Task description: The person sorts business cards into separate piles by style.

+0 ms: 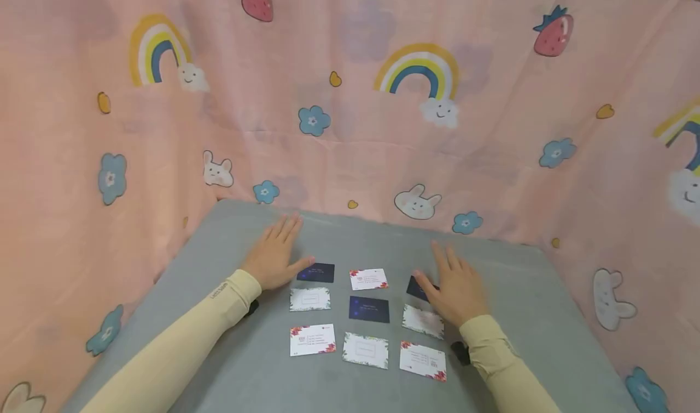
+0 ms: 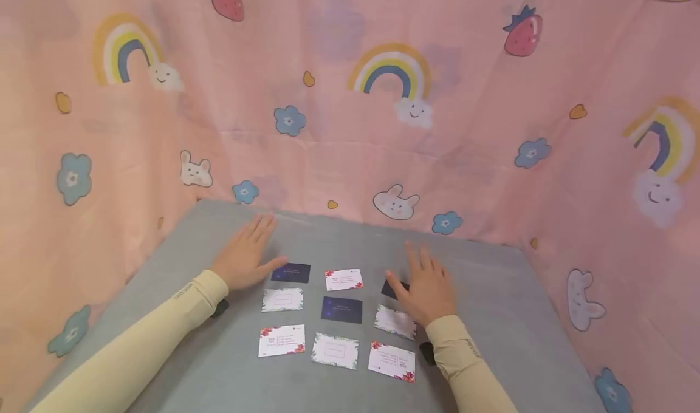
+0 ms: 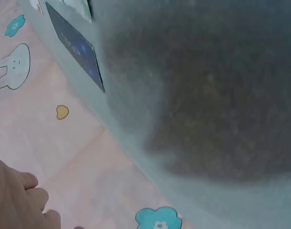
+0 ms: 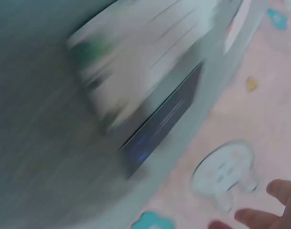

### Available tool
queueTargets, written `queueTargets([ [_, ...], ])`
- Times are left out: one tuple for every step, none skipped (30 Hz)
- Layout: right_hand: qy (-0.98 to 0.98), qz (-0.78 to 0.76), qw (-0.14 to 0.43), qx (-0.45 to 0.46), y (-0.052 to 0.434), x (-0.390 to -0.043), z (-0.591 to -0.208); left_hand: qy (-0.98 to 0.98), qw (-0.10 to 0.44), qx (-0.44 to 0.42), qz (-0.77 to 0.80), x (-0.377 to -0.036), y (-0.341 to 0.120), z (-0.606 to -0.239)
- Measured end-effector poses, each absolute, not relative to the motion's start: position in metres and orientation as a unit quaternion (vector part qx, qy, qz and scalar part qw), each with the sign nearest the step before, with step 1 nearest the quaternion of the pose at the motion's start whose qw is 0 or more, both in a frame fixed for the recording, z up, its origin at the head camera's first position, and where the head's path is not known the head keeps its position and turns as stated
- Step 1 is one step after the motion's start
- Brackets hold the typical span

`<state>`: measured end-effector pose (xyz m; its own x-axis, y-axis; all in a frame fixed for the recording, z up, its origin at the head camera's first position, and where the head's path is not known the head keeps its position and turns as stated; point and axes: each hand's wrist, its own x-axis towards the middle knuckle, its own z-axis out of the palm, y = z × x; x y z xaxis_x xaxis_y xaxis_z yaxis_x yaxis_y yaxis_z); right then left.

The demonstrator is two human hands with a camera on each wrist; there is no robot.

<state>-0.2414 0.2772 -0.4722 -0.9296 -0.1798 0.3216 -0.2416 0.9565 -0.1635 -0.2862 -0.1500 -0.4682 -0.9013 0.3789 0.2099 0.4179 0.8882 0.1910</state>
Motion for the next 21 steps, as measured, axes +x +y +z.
queueTargets([
  [-0.976,0.11,0.146,0.12,0.269,-0.244,-0.471,-0.967,0.076,-0.212,-0.123,-0.286,-0.15,-0.468],
  [-0.974,0.116,0.142,0.134,0.26,-0.246,-0.469,-0.966,0.069,-0.217,-0.126,-0.287,-0.15,-0.469],
  [-0.971,0.119,0.141,0.151,0.251,-0.248,-0.467,-0.965,0.058,-0.22,-0.132,-0.288,-0.151,-0.469],
  [-0.968,0.122,0.14,0.17,0.241,-0.251,-0.465,-0.964,0.047,-0.223,-0.14,-0.29,-0.151,-0.47],
  [-0.964,0.121,0.138,0.191,0.231,-0.254,-0.463,-0.963,0.035,-0.225,-0.143,-0.291,-0.151,-0.471],
  [-0.961,0.12,0.133,0.211,0.221,-0.256,-0.462,-0.963,0.023,-0.226,-0.148,-0.293,-0.152,-0.473],
  [-0.957,0.118,0.129,0.23,0.211,-0.26,-0.462,-0.961,0.012,-0.23,-0.154,-0.295,-0.153,-0.474],
  [-0.954,0.115,0.122,0.247,0.2,-0.263,-0.461,-0.96,-0.001,-0.231,-0.158,-0.298,-0.154,-0.477],
  [-0.952,0.113,0.113,0.261,0.19,-0.267,-0.462,-0.959,-0.011,-0.232,-0.162,-0.3,-0.154,-0.479],
  [-0.95,0.111,0.103,0.272,0.179,-0.271,-0.464,-0.957,-0.02,-0.236,-0.169,-0.302,-0.155,-0.481],
  [-0.949,0.11,0.092,0.28,0.168,-0.275,-0.466,-0.954,-0.029,-0.24,-0.174,-0.304,-0.156,-0.482],
  [-0.949,0.112,0.079,0.285,0.158,-0.28,-0.468,-0.953,-0.039,-0.243,-0.178,-0.307,-0.156,-0.484],
  [-0.949,0.115,0.065,0.287,0.148,-0.284,-0.47,-0.951,-0.049,-0.245,-0.184,-0.309,-0.156,-0.486],
  [-0.948,0.118,0.048,0.29,0.139,-0.288,-0.472,-0.949,-0.06,-0.246,-0.188,-0.312,-0.155,-0.487],
  [-0.948,0.122,0.033,0.292,0.13,-0.292,-0.473,-0.947,-0.071,-0.246,-0.193,-0.314,-0.155,-0.488],
  [-0.947,0.127,0.019,0.293,0.122,-0.295,-0.475,-0.946,-0.083,-0.245,-0.197,-0.316,-0.153,-0.487],
  [-0.947,0.131,0.004,0.293,0.115,-0.298,-0.477,-0.945,-0.094,-0.243,-0.196,-0.318,-0.152,-0.487],
  [-0.946,0.135,-0.009,0.293,0.108,-0.3,-0.477,-0.945,-0.103,-0.241,-0.194,-0.319,-0.151,-0.487],
  [-0.945,0.139,-0.019,0.296,0.102,-0.302,-0.478,-0.945,-0.11,-0.238,-0.195,-0.32,-0.149,-0.485],
  [-0.943,0.141,-0.024,0.3,0.097,-0.304,-0.479,-0.945,-0.115,-0.236,-0.193,-0.321,-0.148,-0.484],
  [-0.942,0.146,-0.028,0.302,0.092,-0.305,-0.48,-0.946,-0.119,-0.234,-0.188,-0.322,-0.147,-0.482],
])
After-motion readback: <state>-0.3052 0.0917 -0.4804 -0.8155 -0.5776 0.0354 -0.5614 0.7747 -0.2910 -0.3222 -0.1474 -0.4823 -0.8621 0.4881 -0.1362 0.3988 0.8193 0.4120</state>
